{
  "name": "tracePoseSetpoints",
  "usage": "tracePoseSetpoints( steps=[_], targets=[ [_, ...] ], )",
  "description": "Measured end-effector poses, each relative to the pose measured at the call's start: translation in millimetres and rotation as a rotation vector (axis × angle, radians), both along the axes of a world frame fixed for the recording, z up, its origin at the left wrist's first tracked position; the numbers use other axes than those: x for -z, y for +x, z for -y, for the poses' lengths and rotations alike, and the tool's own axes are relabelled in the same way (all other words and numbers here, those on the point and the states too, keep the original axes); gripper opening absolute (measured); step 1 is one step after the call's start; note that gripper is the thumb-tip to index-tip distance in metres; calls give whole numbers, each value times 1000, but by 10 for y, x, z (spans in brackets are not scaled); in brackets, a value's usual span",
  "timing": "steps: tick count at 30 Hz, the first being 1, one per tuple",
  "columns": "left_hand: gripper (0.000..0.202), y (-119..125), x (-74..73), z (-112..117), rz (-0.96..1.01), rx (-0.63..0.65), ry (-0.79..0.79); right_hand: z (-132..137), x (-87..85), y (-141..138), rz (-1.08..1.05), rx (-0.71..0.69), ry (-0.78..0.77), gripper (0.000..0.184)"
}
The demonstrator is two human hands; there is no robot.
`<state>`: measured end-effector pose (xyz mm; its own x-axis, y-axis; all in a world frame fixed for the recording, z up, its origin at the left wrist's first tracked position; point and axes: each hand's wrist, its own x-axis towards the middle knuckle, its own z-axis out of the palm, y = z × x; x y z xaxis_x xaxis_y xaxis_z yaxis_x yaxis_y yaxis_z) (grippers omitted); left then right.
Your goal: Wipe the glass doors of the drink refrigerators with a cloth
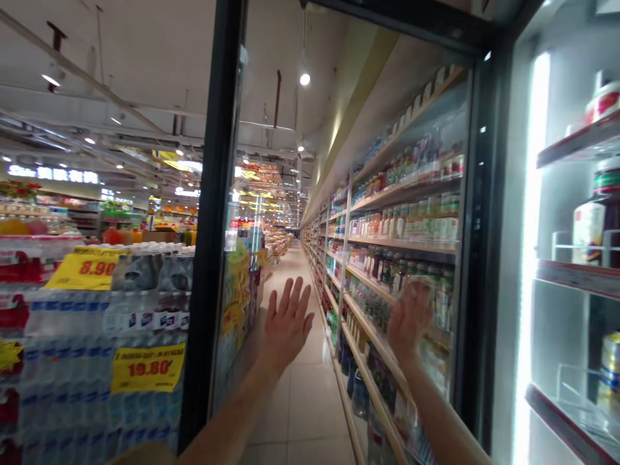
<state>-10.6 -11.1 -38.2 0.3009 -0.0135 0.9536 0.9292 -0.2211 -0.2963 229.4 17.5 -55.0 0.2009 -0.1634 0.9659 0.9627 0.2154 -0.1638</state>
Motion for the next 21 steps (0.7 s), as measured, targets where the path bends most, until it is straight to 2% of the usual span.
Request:
tracePoseSetpoints(
  steps=[1, 2, 3, 6, 7, 8, 9, 11, 13, 14, 15, 18, 19, 21],
  targets=[
    [47, 5, 5, -3, 6, 0, -9, -11, 19, 21, -114, 6, 22, 54],
    [48, 8, 10, -7, 9, 2, -15, -12, 45, -11, -142, 0, 26, 55],
    [48, 8, 14, -12, 13, 5, -18, -6, 80, -85, -67, -19, 1, 56],
    [49, -5, 15, -14, 13, 8, -18, 28, 223, -311, 431, -89, -132, 58],
    [49, -12, 12, -10, 10, 7, -19, 33, 268, -310, 500, -90, -158, 58],
    [49, -18, 8, -4, 7, 6, -21, 32, 306, -257, 478, -75, -162, 57],
    [48, -23, 5, 2, 7, 6, -26, 27, 333, -163, 366, -49, -143, 57],
    [47, -24, 2, 12, 6, 7, -30, 10, 361, 48, 20, -3, -87, 55],
    [48, -16, 3, 13, 14, 13, -31, 0, 381, 148, -180, -3, -64, 55],
    [50, -11, 5, 10, 19, 16, -30, 1, 398, 139, -161, -17, -70, 55],
    [51, -7, 8, 4, 23, 20, -28, 4, 422, 105, -52, -35, -100, 55],
    [57, -6, 11, -14, 33, 33, -17, 10, 498, 67, 386, -63, -215, 55],
    [59, -10, 10, -19, 34, 37, -13, 6, 512, 122, 400, -49, -229, 54],
    [62, -17, 5, -27, 30, 46, -9, -7, 516, 310, 141, 13, -180, 54]
  ],
)
